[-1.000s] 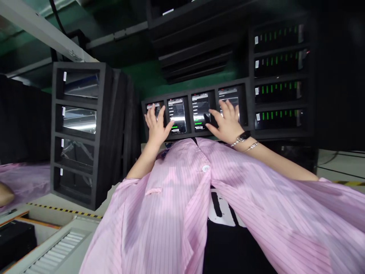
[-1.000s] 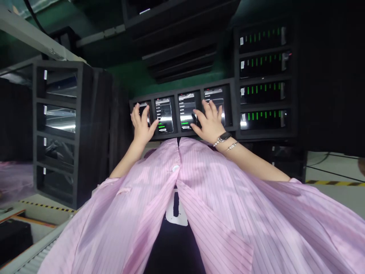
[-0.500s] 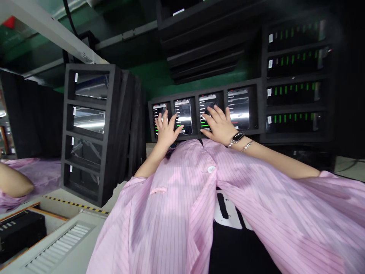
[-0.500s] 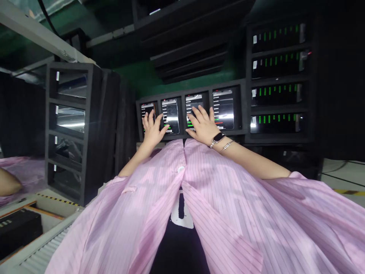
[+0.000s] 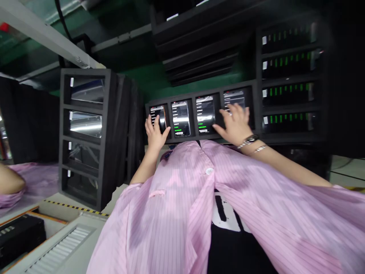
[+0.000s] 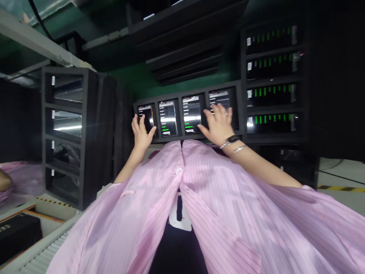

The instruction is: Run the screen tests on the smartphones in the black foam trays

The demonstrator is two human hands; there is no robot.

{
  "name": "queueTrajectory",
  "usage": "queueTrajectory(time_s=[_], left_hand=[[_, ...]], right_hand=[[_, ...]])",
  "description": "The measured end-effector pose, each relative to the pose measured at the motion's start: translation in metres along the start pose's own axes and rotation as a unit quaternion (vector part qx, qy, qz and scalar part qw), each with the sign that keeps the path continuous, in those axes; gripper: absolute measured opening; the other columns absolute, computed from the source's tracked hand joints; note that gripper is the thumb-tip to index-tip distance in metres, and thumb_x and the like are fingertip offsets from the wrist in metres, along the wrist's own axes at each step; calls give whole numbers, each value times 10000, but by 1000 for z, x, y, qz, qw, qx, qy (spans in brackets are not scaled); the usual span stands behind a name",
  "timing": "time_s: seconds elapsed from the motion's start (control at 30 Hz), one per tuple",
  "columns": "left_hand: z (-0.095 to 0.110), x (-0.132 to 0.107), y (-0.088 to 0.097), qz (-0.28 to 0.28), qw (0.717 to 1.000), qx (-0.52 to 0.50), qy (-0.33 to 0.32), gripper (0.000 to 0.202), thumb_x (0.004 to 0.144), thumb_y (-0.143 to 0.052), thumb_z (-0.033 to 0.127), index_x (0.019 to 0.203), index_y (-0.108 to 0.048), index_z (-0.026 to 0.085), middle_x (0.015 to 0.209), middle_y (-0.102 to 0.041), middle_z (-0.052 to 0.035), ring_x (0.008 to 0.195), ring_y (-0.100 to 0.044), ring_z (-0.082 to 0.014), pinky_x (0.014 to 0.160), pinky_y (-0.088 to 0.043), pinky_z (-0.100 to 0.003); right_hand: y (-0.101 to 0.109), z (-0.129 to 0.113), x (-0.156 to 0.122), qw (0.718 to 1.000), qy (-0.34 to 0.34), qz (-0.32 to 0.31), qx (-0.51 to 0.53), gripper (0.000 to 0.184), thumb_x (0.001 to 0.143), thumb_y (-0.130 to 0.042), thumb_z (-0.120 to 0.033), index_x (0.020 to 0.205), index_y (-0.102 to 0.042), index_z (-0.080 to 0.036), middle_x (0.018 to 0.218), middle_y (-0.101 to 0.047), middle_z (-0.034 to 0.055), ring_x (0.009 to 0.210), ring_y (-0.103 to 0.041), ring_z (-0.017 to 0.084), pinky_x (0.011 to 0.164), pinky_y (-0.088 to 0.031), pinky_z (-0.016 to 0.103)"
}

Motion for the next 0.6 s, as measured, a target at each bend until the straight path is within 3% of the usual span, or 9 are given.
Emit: queueTrajectory(time_s=[0.13,0.23,0.43,0.6], left_hand=[[-27,-15,4,3,999,17,36,847,987,-504,713,1589,-407,126,1700,-270,-279,1611,-245,-402,1290,-286,-599],[-35,-18,2,-19,998,14,54,823,994,-506,703,1597,-398,154,1675,-329,-274,1584,-325,-389,1253,-361,-579],[-35,-5,2,-62,995,16,70,736,1001,-553,636,1585,-464,198,1655,-374,-255,1521,-434,-413,1197,-437,-569],[-27,-6,3,-41,997,33,60,731,992,-565,637,1571,-493,196,1681,-334,-247,1563,-347,-436,1232,-373,-619]], right_hand=[[-4,34,-9,999,-30,45,-9,747,977,-440,-587,1502,-522,-63,1530,-478,345,1480,-319,546,1171,-116,830],[-6,42,-8,998,-23,57,-2,758,978,-397,-614,1500,-522,-78,1498,-504,352,1461,-343,552,1158,-134,833],[15,15,-8,998,3,70,3,759,998,-391,-640,1499,-512,-83,1555,-461,312,1503,-330,500,1218,-206,751],[11,-8,-20,999,28,33,8,682,1010,-426,-581,1501,-503,-115,1578,-472,245,1534,-335,452,1247,-229,712]])
Point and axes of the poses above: each hand's wrist, its own x-axis towards the middle knuckle, its own y-axis out of the back of the hand, z = x × y, the point moved 2 cm from there along x, towards the middle knuckle
